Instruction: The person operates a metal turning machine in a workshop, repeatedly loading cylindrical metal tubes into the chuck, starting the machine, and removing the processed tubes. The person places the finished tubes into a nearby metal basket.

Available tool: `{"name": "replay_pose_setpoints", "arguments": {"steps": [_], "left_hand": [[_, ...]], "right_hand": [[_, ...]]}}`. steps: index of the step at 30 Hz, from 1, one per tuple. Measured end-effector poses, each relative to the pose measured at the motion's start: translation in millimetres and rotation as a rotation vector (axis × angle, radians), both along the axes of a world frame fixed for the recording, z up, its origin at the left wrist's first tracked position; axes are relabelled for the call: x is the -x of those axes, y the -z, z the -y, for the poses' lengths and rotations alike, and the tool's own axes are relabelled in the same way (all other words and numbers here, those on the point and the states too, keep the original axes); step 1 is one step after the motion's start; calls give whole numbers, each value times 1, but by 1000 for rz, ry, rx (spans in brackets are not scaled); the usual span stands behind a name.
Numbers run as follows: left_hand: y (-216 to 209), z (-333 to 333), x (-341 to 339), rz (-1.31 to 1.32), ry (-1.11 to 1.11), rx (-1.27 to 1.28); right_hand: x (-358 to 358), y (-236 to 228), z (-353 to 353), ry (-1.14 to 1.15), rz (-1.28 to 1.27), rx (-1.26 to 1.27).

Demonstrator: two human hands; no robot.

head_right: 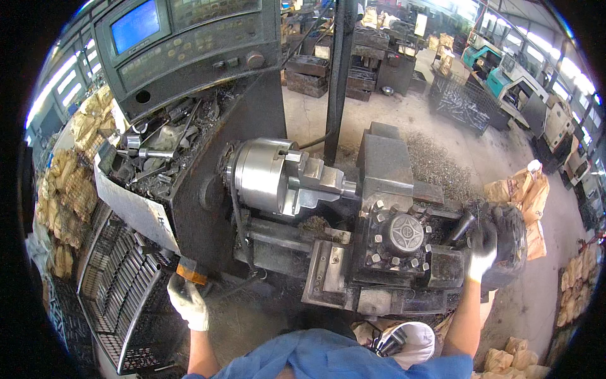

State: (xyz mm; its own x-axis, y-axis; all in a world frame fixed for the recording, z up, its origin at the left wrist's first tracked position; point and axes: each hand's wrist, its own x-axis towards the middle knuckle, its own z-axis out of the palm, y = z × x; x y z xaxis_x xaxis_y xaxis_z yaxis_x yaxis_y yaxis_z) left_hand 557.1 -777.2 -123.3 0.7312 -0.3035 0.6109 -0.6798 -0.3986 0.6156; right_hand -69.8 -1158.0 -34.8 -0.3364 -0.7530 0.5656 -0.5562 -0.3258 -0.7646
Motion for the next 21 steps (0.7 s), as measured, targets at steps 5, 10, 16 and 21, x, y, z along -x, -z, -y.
{"name": "replay_pose_setpoints", "arguments": {"steps": [5,10,16,21], "left_hand": [[-84,104,-7,413,312,95],[-228,253,9,740,347,-10],[-277,384,-56,641,52,-403],[-291,401,-57,511,9,-554]], "right_hand": [[324,275,-166,542,-1351,-976],[175,342,-158,163,-691,-1465],[120,326,-96,59,-683,-1378],[116,298,-74,35,-638,-1168]]}}
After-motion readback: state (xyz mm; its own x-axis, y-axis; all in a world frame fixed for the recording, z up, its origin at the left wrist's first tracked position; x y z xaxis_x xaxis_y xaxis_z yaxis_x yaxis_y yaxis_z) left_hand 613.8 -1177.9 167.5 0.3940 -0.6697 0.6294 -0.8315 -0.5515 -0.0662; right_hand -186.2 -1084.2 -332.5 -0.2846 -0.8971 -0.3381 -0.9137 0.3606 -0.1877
